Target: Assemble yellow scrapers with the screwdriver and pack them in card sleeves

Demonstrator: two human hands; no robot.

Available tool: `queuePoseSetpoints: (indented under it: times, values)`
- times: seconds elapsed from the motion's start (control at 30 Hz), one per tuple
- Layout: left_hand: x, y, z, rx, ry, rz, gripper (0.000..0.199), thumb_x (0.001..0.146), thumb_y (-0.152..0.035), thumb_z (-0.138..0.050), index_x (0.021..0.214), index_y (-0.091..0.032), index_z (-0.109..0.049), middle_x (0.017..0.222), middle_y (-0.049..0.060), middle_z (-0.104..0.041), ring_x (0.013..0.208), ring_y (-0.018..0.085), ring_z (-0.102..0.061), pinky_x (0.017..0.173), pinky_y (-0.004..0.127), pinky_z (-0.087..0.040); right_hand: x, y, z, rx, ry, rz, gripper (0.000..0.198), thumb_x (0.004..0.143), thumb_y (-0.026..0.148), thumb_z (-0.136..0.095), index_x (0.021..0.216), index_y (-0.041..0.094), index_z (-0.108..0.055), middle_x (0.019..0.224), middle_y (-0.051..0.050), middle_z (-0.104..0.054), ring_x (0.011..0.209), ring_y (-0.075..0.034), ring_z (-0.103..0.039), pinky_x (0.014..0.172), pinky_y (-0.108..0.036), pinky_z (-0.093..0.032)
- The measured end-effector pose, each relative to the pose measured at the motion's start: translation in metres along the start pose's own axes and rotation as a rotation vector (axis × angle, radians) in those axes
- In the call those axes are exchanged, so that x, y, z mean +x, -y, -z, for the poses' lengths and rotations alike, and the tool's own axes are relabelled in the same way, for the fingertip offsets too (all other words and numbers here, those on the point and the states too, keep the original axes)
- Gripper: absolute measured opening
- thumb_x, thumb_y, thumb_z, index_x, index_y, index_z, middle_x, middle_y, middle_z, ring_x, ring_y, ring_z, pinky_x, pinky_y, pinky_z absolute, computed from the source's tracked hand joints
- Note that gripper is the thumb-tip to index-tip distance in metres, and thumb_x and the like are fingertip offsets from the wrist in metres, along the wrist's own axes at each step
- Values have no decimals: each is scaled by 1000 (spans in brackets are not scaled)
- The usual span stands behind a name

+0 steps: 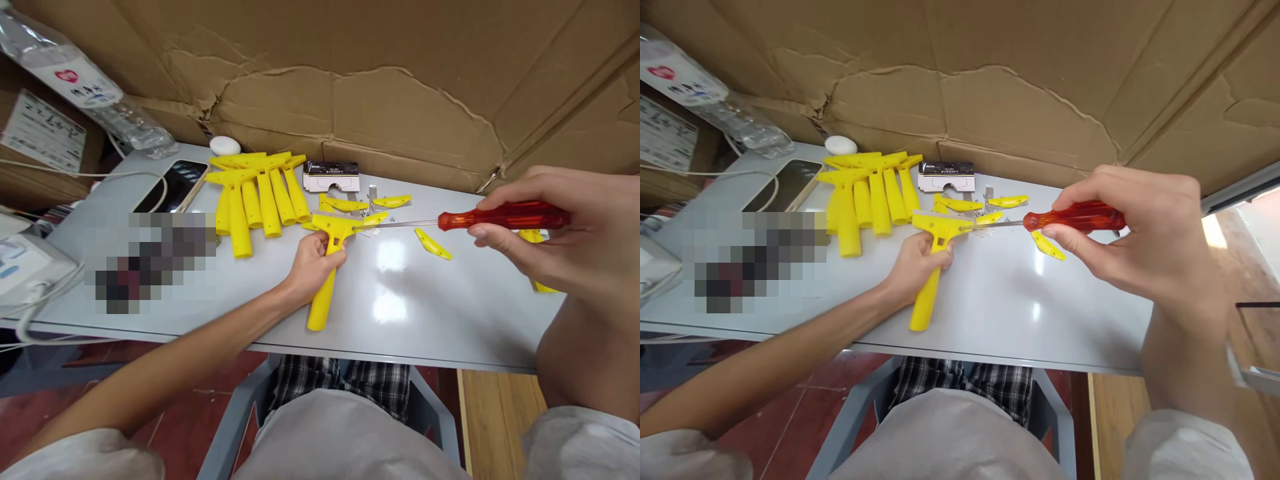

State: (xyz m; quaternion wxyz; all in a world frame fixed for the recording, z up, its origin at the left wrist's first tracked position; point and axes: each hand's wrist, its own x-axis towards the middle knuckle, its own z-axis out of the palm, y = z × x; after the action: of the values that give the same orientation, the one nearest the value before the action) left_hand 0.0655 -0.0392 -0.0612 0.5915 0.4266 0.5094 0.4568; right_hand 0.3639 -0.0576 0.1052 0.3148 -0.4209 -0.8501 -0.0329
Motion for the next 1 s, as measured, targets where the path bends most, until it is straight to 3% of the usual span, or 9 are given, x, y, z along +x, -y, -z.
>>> queuePoseSetpoints:
  times: [0.17,0.3,0.47,0.53,0.6,0.73,0.8,0.9,1.0]
  values:
    - [2,-10,-1,10,85,-29,26,59,-19,-75,82,-19,-65,82,-1,-64,71,14,-53,61,26,-41,-15,-14,8,42,-51,-104,17,90,35,-90,103,29,-81,95,2,-83,77,-13,-74,66,-28,-59]
    - [1,-21,4,101,183,-34,25,58,-17,-73,81,-19,-64,83,0,-66,69,14,-57,61,27,-46,-59,-24,13,45,-252,-311,23,82,35,-96,101,27,-86,96,-3,-84,77,-15,-77,67,-29,-62]
    - [-9,-27,9,281,451,30,19,79,-34,-79,77,-22,-65,53,-1,-58,47,16,-53,51,29,-44,-135,-36,-2,59,-509,-645,33,76,40,-97,102,21,-87,96,-9,-84,81,-22,-82,76,-34,-69]
    - [-16,-27,10,329,552,43,27,89,-45,-74,75,-23,-66,49,1,-56,47,18,-53,51,31,-46,-160,-42,-11,84,-567,-767,36,75,43,-97,100,19,-86,92,-10,-84,82,-24,-82,79,-38,-69]
    - [-24,-26,12,337,567,32,34,97,-49,-62,75,-23,-66,51,3,-58,51,20,-55,55,32,-48,-179,-47,-19,80,-623,-843,43,73,49,-97,101,19,-85,93,-11,-83,84,-28,-82,83,-45,-69]
    - [-37,-30,22,434,561,-84,29,98,-42,-53,83,-23,-68,66,4,-65,65,22,-62,70,33,-53,-194,-58,-37,12,-599,-828,48,76,59,-94,101,20,-83,102,-13,-84,93,-32,-82,93,-57,-68]
    - [-40,-33,28,532,567,-180,27,95,-42,-59,102,-22,-74,79,5,-71,74,23,-66,77,33,-54,-194,-63,-46,47,-571,-809,47,78,59,-93,100,19,-81,99,-15,-83,89,-31,-80,87,-53,-69]
    - [-39,-37,35,749,523,-341,53,91,-45,-67,138,-21,-70,98,6,-76,86,24,-68,81,33,-52,-190,-72,-58,112,-524,-812,44,78,55,-93,102,20,-80,99,-15,-83,88,-29,-79,85,-49,-68]
    - [-37,-37,32,975,496,-410,59,91,-43,-70,146,-22,-65,99,6,-73,90,27,-66,79,33,-47,-186,-81,-66,166,-418,-860,43,78,52,-91,103,19,-80,98,-12,-83,88,-28,-80,87,-47,-67]
